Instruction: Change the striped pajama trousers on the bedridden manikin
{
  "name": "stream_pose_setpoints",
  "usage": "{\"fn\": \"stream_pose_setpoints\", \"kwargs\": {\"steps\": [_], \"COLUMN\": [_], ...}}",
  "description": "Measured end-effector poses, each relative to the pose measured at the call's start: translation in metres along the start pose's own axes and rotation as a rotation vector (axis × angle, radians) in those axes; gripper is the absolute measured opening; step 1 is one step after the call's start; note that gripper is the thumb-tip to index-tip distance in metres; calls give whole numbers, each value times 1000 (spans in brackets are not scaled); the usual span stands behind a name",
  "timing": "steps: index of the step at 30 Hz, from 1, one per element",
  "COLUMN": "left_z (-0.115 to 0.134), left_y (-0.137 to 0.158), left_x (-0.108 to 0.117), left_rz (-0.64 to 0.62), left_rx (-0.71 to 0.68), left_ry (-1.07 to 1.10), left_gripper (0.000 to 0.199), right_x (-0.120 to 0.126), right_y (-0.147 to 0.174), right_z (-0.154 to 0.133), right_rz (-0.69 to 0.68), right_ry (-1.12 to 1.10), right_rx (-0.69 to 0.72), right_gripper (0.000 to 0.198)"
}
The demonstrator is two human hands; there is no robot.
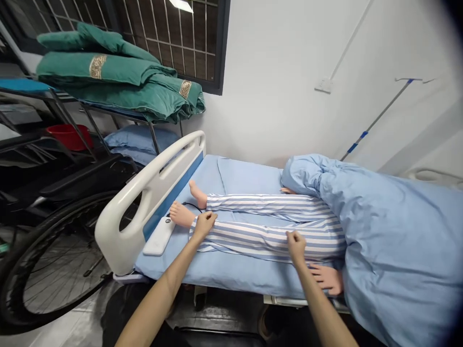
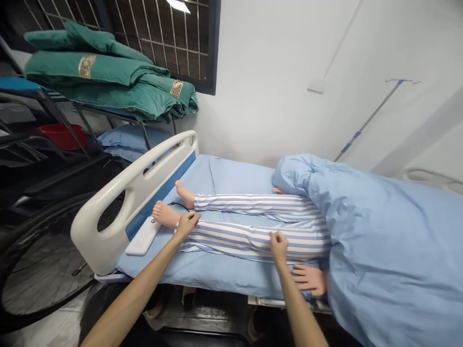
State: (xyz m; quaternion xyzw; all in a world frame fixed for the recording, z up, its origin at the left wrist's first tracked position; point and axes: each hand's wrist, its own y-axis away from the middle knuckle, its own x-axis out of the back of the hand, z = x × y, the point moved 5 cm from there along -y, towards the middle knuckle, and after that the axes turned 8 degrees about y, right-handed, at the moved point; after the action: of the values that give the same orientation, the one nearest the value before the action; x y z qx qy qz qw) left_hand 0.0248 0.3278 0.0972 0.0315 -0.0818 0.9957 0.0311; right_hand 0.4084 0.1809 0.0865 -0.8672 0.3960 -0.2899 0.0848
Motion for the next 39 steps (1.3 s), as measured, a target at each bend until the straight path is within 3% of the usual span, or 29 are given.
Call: {"fn": "stream_pose_setpoints", "kwargs": {"steps": [3,6,14,17,20,24,28,35,39], "left_z": [-17,-31,-39,-37,-31,-25,-27,-30,-18], "left_y": [-17,-21,-12,-16,-23,-29,-26,-24,-26], "left_x": [-6,-5,-4,1,-1,-30,-61,-58,-71], "left_rz": [-4,36,164,171,163,107,103,91,113], "left_rx": [5,10,42,82,78,51,36,43,47], "left_ry": [-11,-57,-156,-61,-21,29,26,19,46], "left_gripper": [37,34,29,29,31,33,31,31,33], "right_x": [-44,-77,-166,-197,-213,-214,-197,-129,-121], "right_y": [41,60,41,38,43,41,17,-22,-14], "right_z": [-23,-48,-132,-139,-130,-116,-111,-67,-43], "right_rz": [-147,-247,-349,-355,-363,-385,-401,-313,-278], "right_ry": [-147,-207,-353,-338,-336,-367,-380,-322,-284], "right_rx": [-18,-28,2,-14,-37,-74,-88,-79,-97], "right_gripper": [44,42,39,37,35,36,38,42,43]}}
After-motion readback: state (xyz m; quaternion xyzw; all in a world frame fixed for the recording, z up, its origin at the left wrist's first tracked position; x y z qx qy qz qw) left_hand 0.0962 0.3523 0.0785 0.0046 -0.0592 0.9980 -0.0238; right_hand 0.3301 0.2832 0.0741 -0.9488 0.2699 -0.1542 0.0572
